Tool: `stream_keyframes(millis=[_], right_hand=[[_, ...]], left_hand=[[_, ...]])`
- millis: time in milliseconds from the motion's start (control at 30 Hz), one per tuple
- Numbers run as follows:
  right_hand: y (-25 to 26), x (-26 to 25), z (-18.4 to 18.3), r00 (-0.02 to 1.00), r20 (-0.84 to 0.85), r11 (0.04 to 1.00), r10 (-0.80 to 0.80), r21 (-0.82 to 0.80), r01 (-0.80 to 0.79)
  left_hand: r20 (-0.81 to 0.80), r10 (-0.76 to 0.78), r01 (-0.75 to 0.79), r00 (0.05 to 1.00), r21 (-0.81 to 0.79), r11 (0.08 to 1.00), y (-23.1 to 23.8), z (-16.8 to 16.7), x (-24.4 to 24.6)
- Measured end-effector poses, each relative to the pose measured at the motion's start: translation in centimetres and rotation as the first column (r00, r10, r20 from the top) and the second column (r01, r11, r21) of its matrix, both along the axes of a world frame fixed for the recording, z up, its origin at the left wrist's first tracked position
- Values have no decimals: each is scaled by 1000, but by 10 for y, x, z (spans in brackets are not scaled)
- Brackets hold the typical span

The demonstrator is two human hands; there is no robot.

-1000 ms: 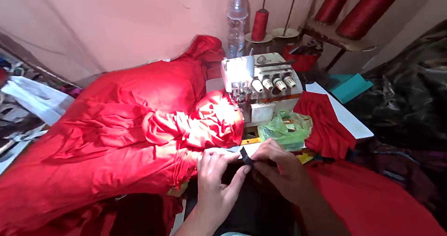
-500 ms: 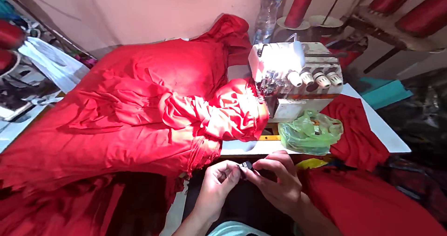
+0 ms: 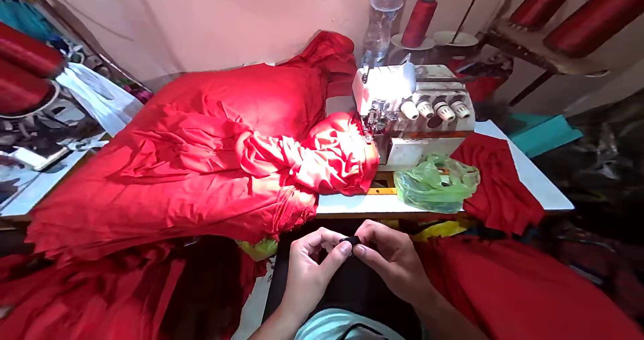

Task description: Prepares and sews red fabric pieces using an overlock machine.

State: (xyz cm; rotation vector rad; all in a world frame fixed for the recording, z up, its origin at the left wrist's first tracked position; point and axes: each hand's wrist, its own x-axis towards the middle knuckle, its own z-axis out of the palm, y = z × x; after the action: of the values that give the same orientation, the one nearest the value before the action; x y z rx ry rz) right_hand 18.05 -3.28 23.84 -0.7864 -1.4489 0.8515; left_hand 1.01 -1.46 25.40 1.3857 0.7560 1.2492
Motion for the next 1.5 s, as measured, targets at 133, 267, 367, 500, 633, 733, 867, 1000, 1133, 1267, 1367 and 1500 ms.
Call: stream_keyframes(millis=[133, 267, 367, 500, 633, 733, 867, 1000, 1133, 1267, 1367, 1500], right_hand=[[1, 1, 1, 1000, 1, 999, 24, -24, -24], [5, 0, 0, 999, 26, 999, -40, -35, 41], [7, 0, 1, 996, 26, 996, -85, -34, 86], [11, 0, 1, 991, 40, 992, -126, -9, 126], [15, 0, 1, 990, 52, 992, -129, 6, 128], [18, 0, 1, 992, 59, 993, -115, 23, 114], [20, -1, 1, 993, 64, 994, -97, 49, 94], [19, -2, 3, 993, 60, 992, -101, 78, 96], [16, -3, 3, 991, 58, 987, -123, 113, 116], [16, -3, 5, 986, 76, 979, -146, 155, 133], [19, 4, 5, 960, 188, 962, -207, 218, 165], [26, 22, 17, 856, 452, 951, -252, 280, 132]], left_hand=[[12, 37, -37, 999, 23, 999, 0, -2, 1], [-5, 48, -48, 999, 35, 998, 4, -4, 3], [-13, 48, -48, 999, 34, 998, 8, -6, 7], [-6, 45, -45, 999, 36, 998, 13, -6, 8], [21, 47, -47, 999, 23, 999, 14, -6, 7], [22, 62, -63, 998, 21, 998, 12, -7, 6], [19, 86, -86, 996, 30, 996, 11, -7, 4], [46, 79, -81, 996, 54, 995, 9, -8, 4], [89, 7, -14, 996, 82, 997, 5, -16, 3], [81, 48, -57, 996, 103, 993, 3, -19, 8], [4, 73, -73, 997, 169, 983, 8, -17, 9], [-186, 107, -26, 977, 393, 919, 21, -20, 4]])
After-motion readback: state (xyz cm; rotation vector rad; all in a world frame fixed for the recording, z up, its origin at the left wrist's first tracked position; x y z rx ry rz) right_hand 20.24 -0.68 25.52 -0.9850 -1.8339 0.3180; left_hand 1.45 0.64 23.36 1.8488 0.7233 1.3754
